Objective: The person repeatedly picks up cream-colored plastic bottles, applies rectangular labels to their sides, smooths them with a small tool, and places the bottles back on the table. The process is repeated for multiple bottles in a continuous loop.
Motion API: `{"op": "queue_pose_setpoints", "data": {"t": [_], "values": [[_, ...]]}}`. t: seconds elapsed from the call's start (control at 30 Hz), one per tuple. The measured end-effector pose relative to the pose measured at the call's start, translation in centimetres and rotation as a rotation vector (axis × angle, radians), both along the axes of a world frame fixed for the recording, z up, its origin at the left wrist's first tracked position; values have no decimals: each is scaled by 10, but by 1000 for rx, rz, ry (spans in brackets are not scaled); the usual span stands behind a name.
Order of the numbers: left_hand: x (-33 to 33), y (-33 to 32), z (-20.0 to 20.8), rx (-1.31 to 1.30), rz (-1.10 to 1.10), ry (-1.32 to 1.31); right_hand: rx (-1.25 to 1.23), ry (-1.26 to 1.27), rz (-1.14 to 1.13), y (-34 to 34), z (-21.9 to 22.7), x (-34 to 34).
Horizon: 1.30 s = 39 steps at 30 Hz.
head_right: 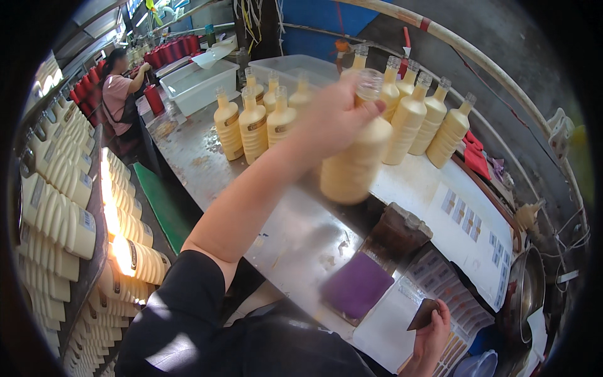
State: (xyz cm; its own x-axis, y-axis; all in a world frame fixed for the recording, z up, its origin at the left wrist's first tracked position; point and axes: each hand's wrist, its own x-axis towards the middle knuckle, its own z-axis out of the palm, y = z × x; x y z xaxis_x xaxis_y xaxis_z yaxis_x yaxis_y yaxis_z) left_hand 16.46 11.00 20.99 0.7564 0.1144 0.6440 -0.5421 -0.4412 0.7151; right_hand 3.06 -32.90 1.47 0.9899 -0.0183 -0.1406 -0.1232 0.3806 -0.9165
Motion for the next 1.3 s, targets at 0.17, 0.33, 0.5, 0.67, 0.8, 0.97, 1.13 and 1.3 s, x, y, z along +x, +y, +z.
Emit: {"op": "queue_pose_setpoints", "data": {"t": [0.17,0.33,0.5,0.67,0.8,0.97,1.13,1.3], "values": [[-27,-55,-14,-270,-644,498,-362,15,24,51,46,-1],[-20,-128,-83,-298,-659,763,-491,-143,307,104,57,15],[-44,-128,-143,-30,-232,443,-731,-45,206,118,47,22],[-89,-125,-184,-354,-448,762,-606,20,136,122,31,16],[-89,-125,-188,-191,-340,616,-511,17,123,119,16,18],[-94,-127,-185,-218,-335,663,-484,28,110,110,7,20],[-99,-130,-202,-272,-353,645,-496,-64,99,108,4,16],[-117,-131,-218,-225,-345,594,-446,-123,95,111,0,16]]}}
